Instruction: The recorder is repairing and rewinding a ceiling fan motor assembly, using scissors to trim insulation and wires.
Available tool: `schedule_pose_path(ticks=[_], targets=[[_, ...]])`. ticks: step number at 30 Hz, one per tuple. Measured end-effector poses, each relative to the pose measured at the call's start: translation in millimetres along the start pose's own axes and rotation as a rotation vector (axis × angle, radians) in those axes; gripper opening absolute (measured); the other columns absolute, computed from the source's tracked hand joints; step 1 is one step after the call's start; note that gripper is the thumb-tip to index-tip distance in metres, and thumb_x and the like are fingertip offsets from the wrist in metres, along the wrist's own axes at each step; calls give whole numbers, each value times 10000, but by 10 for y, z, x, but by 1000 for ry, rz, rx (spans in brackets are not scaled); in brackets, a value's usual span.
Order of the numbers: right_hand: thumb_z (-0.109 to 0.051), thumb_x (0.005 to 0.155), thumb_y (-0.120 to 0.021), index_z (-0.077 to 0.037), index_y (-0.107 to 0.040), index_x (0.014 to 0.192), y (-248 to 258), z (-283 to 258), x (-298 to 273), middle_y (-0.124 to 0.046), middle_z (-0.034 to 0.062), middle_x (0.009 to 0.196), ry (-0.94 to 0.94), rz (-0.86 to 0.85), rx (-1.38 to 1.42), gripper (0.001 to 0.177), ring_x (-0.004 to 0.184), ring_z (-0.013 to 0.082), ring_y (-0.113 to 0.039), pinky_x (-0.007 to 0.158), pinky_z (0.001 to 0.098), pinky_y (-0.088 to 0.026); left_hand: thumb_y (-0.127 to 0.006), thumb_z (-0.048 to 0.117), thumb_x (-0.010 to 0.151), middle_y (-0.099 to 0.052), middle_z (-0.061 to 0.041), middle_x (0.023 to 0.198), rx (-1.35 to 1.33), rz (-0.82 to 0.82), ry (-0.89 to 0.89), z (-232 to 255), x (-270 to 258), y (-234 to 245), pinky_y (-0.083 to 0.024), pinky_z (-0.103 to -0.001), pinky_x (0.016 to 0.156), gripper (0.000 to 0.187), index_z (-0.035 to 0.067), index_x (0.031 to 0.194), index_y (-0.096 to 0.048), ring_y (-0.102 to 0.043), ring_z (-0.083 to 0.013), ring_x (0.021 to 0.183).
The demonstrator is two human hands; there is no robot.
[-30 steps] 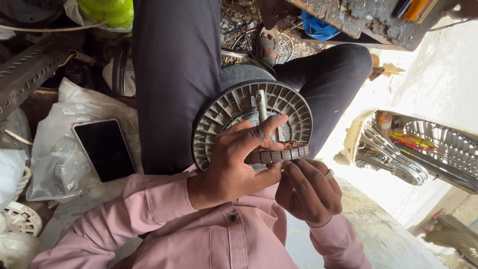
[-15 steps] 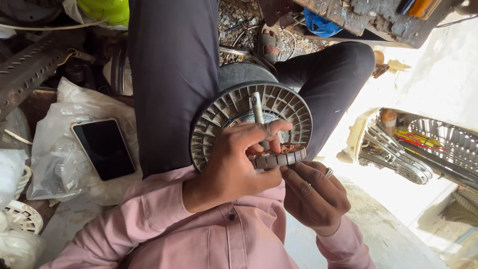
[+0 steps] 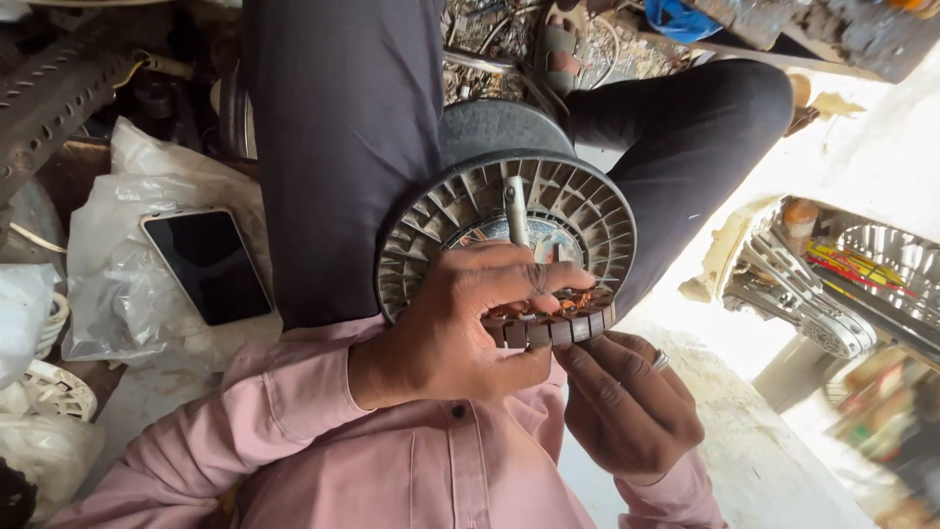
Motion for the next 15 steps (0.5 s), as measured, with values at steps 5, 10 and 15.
schedule_pose_path(ticks=[5,10,15], targets=[[122,777,-731,89,-726,1034,-16,19,-18,-704,189,903,65,-23,-3,259,824,316,-744,706,366,-603,-689,80,719,-702,-68,990,-46,-53,21,25,-8,23,-561,-356,849,635,56,1352,-645,-691,-218,890],[-5,791,-854,-3,-738,919,-133,249,-301,-719,113,872,-201,121,44,174,792,245,-726,664,331,-559,-740,114,792,-716,-58,1059,-66,-41,24,6,-48,12,-545,-334,865,666,57,1439,-588,-689,-215,943],[-125,821,-855,-20,-589,1061,-240,326,-60,-647,185,1238,-437,335,784,373,1262,322,-607,1144,481,-480,-804,168,803,-652,-88,1065,105,36,-67,115,-33,54,-521,-420,993,667,53,1405,-542,-681,-249,964]])
Point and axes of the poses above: each hand's wrist, its own x-axis towards the middle knuckle, its own y-axis out of the back of the hand, z = x × y, the point moved 4 cm from there along x, towards the middle knuckle
